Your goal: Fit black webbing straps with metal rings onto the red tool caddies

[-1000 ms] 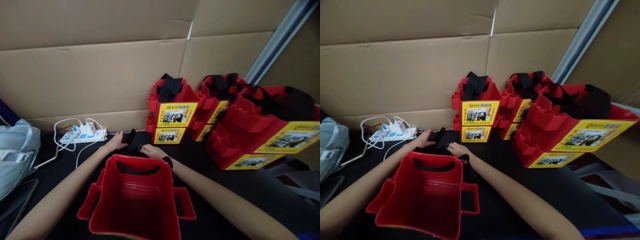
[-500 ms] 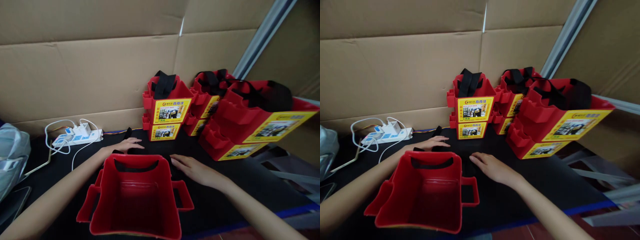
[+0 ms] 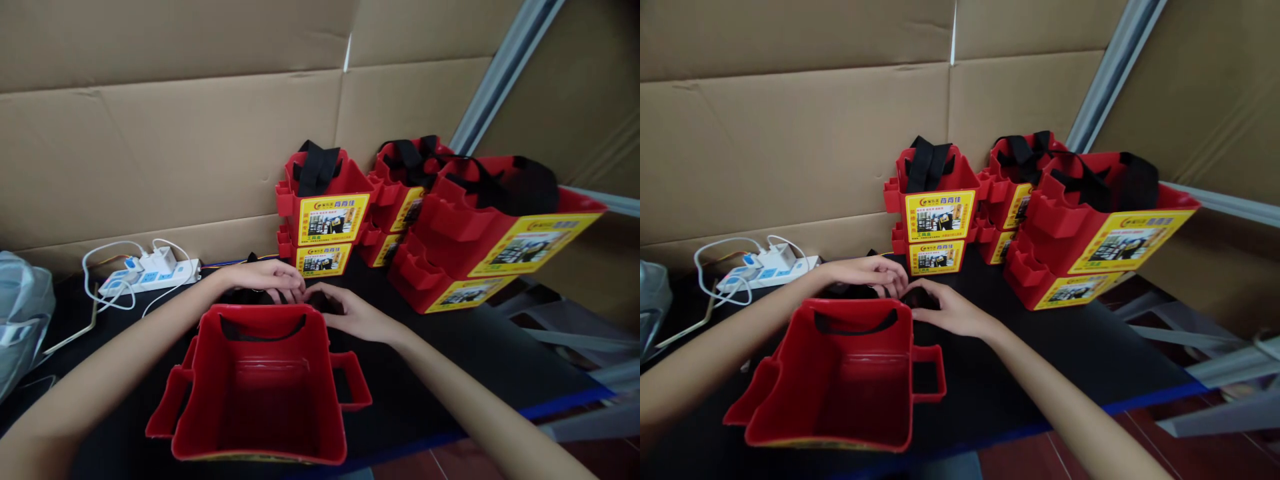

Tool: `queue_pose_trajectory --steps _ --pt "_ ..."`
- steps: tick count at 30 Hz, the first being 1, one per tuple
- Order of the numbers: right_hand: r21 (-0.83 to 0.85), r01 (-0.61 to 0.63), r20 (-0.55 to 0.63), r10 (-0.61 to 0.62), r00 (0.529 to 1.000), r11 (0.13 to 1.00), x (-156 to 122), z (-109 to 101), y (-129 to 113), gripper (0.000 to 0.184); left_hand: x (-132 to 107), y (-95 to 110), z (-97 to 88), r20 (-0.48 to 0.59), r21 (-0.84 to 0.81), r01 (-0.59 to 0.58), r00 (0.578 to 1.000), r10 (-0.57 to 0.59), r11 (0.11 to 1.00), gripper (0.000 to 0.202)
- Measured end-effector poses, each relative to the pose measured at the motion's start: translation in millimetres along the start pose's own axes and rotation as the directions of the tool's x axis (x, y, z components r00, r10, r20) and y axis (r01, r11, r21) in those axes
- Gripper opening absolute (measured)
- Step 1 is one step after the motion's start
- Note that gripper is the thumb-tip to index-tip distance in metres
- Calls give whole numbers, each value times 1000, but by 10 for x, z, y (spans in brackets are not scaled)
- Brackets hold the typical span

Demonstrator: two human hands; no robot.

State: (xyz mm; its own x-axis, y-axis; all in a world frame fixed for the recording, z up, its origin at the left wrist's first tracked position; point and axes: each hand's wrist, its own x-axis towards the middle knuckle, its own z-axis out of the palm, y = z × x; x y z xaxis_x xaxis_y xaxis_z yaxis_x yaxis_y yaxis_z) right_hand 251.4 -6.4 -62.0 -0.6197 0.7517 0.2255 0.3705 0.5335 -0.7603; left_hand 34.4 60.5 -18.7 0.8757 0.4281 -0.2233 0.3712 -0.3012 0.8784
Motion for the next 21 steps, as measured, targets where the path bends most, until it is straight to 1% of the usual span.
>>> queue_pose_trajectory --steps 1,2,4,6,8,10,12,14,16,18,19,21 --pt "-45 45 11 -45 999 998 26 -17 -37 31 -15 94 2 36 -43 61 998 -60 997 40" --pt "-106 76 26 -74 997 991 46 -32 -79 30 -25 169 6 41 -42 125 991 -124 991 41" --pt "-247 84 68 -70 995 965 87 -60 -160 29 -30 265 19 17 7 212 977 -213 977 43" --pt "-313 80 129 -41 991 947 164 -90 -210 29 -6 307 44 -26 42 241 970 -240 970 43" --pt "-261 71 203 -17 979 963 296 -125 -215 28 36 321 80 -72 54 253 966 -249 966 42" --pt "-146 53 309 -5 951 988 458 -167 -169 26 74 320 117 -116 95 271 959 -260 958 41" --pt "-63 29 398 -1 917 998 602 -214 -76 24 84 313 148 -157 162 264 958 -239 951 36" --pt "-36 17 424 0 905 999 694 -259 50 26 59 309 174 -167 233 202 972 -166 951 31" --pt "-42 6 398 12 917 999 734 -288 187 34 7 313 203 -162 295 116 984 -70 948 30" --pt "-54 -4 368 24 930 999 756 -289 302 41 -52 330 237 -176 362 60 984 5 930 29" --pt "-62 -6 356 28 934 998 771 -279 340 42 -80 343 252 -202 389 50 979 32 920 27" --pt "-78 3 341 24 940 997 829 -244 359 39 -131 373 264 -236 456 22 967 97 890 15"
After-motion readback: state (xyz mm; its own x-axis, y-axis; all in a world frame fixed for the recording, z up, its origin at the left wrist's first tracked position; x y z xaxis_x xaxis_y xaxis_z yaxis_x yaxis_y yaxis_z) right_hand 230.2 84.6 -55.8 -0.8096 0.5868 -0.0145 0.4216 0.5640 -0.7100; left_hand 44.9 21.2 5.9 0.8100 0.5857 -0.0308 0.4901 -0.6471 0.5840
